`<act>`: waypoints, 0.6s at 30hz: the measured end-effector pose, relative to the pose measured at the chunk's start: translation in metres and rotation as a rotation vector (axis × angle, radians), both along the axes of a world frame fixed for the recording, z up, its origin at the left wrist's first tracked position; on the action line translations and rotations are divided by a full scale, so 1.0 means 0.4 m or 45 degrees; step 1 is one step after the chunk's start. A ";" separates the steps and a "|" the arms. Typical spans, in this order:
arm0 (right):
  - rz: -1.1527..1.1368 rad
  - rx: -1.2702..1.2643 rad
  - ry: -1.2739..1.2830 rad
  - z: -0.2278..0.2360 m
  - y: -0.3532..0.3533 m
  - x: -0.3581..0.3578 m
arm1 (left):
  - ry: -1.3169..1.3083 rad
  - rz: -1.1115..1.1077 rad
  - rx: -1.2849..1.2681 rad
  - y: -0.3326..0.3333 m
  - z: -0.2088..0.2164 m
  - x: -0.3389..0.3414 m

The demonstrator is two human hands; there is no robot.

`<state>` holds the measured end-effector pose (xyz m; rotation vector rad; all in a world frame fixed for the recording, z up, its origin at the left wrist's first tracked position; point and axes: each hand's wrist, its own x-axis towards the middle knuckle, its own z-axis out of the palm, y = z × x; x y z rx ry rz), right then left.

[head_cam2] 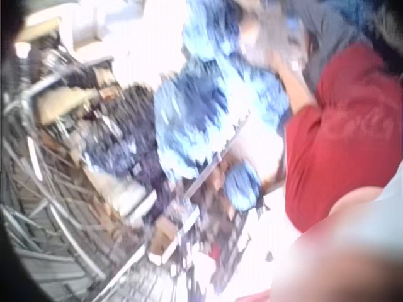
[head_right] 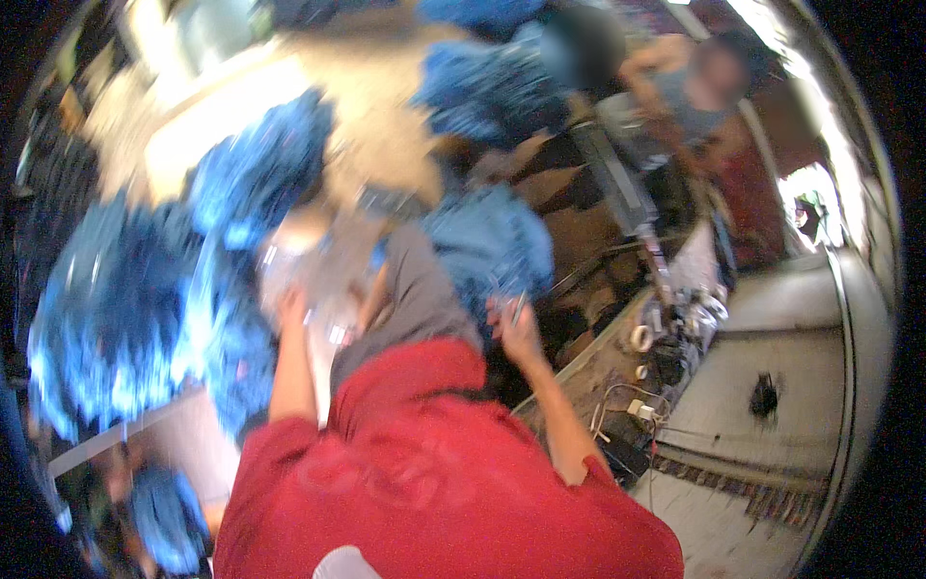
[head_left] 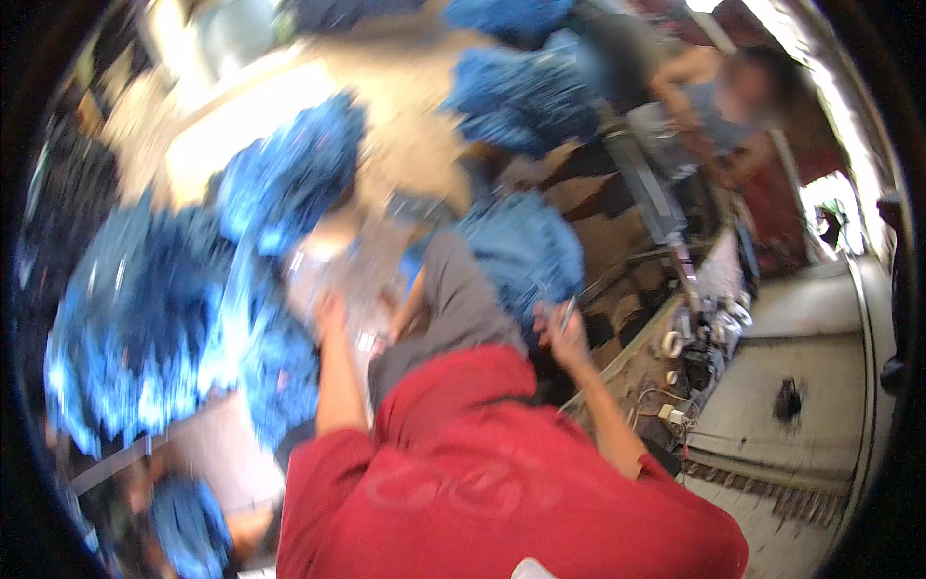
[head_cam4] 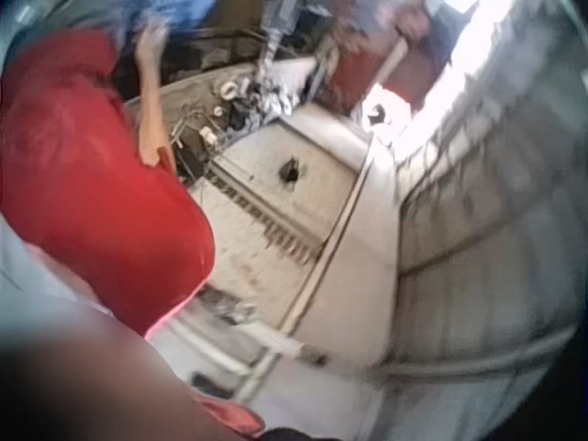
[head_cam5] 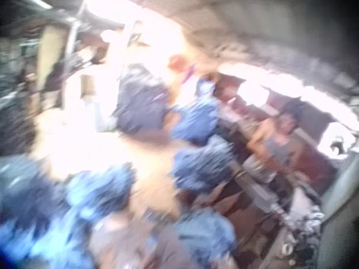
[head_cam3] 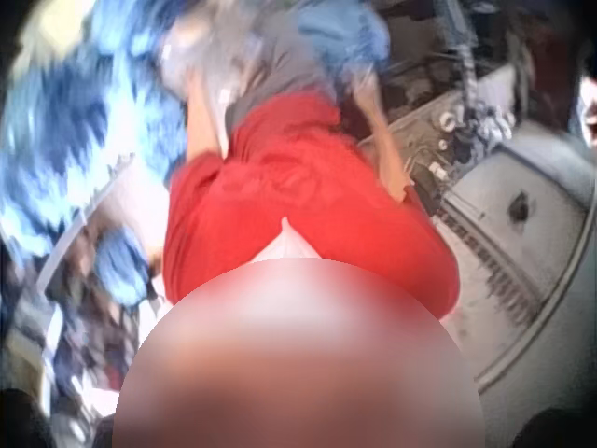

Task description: The person repeatedly picks up denim jeans from a pile, lays them on a wooden table, and uses a small blade to trim loose threads and excess fabric along the hem. After each trim, the jeans are tossed aside and a new pair is selected from the pile.

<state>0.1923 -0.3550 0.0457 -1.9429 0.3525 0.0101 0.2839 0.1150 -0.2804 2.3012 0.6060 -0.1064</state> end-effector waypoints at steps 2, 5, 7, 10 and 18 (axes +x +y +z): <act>0.202 0.064 0.040 0.056 0.090 0.090 | -0.247 0.662 -1.443 -0.085 0.146 -0.003; 0.345 -0.214 0.311 0.107 0.204 0.220 | -0.328 0.457 -1.944 -0.180 0.427 -0.077; 0.587 -0.508 0.187 0.105 0.262 0.319 | -0.060 0.327 -1.269 -0.188 0.606 -0.219; 1.010 -0.529 -0.361 0.032 0.384 0.412 | -0.420 0.532 -0.325 -0.149 0.786 -0.457; 1.007 -0.612 -0.461 -0.094 0.759 0.662 | -0.560 0.702 0.534 0.065 0.774 -0.433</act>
